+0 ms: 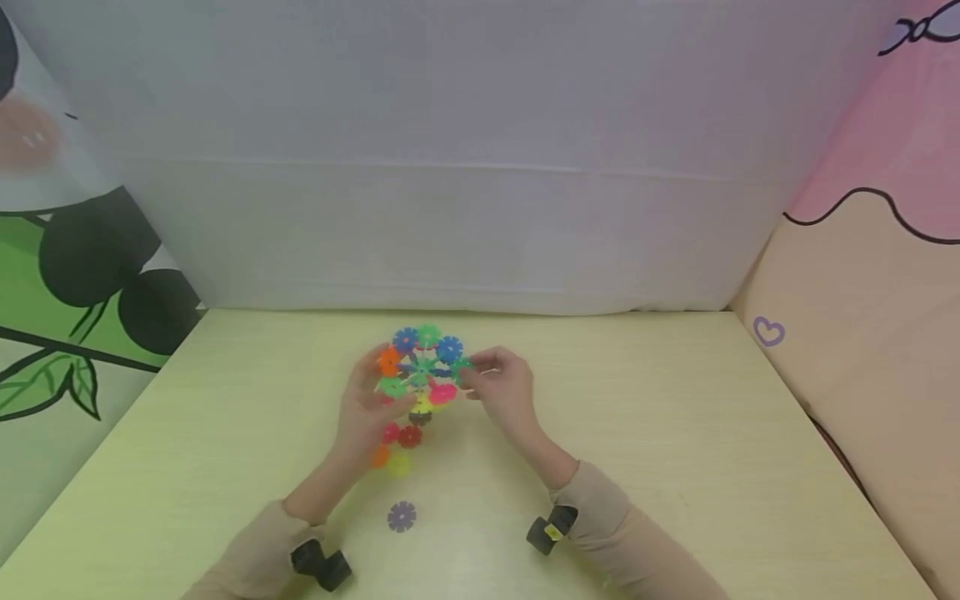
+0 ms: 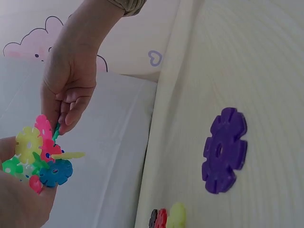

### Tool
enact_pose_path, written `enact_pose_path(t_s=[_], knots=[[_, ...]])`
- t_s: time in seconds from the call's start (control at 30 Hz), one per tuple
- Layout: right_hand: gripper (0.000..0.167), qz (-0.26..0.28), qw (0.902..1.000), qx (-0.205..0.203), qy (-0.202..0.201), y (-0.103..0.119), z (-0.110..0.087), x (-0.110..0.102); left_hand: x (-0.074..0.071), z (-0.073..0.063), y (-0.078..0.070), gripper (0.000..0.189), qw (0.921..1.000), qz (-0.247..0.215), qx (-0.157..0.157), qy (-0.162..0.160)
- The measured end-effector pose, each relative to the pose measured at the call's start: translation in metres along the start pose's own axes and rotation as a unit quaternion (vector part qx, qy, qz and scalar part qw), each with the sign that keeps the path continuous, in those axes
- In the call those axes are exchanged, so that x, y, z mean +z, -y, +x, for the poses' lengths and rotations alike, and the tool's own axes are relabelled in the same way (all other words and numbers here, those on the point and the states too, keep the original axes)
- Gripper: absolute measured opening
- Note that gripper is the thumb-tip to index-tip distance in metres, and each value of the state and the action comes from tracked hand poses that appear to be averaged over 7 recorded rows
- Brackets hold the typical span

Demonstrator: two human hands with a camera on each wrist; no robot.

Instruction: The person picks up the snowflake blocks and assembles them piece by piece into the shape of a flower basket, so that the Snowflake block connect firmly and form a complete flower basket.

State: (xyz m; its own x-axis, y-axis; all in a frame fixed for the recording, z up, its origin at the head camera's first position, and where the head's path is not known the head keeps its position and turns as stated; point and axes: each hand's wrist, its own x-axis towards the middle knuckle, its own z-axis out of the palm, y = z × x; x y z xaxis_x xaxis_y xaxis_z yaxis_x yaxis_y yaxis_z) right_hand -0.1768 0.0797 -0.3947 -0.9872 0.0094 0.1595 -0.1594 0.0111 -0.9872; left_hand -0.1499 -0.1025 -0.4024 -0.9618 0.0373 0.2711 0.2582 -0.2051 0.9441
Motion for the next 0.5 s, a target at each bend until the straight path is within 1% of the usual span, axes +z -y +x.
enact_pose_path(t_s=[0.13, 0.2, 0.27, 0.4, 0.5], knots=[[0.016, 0.003, 0.9998, -0.016, -0.007, -0.002, -0.002, 0.005, 0.002, -0.001, -0.003, 0.066, 0.9999, 0.011, 0.005, 0.001], [0.016, 0.013, 0.9996, -0.021, -0.013, -0.002, -0.002, 0.007, 0.002, -0.001, -0.004, 0.066, 1.0, 0.008, 0.001, 0.003], [0.017, 0.024, 0.9993, -0.025, -0.017, -0.002, -0.004, 0.009, 0.001, 0.0, -0.006, 0.062, 0.9999, 0.016, -0.005, 0.0], [0.017, 0.043, 0.9981, -0.039, -0.024, -0.002, -0.006, 0.012, 0.001, 0.003, -0.009, 0.052, 0.9987, 0.046, -0.011, -0.021], [0.016, 0.055, 0.9964, -0.057, -0.028, -0.004, -0.007, 0.014, 0.002, 0.006, -0.011, 0.048, 0.9972, 0.063, 0.0, -0.039]])
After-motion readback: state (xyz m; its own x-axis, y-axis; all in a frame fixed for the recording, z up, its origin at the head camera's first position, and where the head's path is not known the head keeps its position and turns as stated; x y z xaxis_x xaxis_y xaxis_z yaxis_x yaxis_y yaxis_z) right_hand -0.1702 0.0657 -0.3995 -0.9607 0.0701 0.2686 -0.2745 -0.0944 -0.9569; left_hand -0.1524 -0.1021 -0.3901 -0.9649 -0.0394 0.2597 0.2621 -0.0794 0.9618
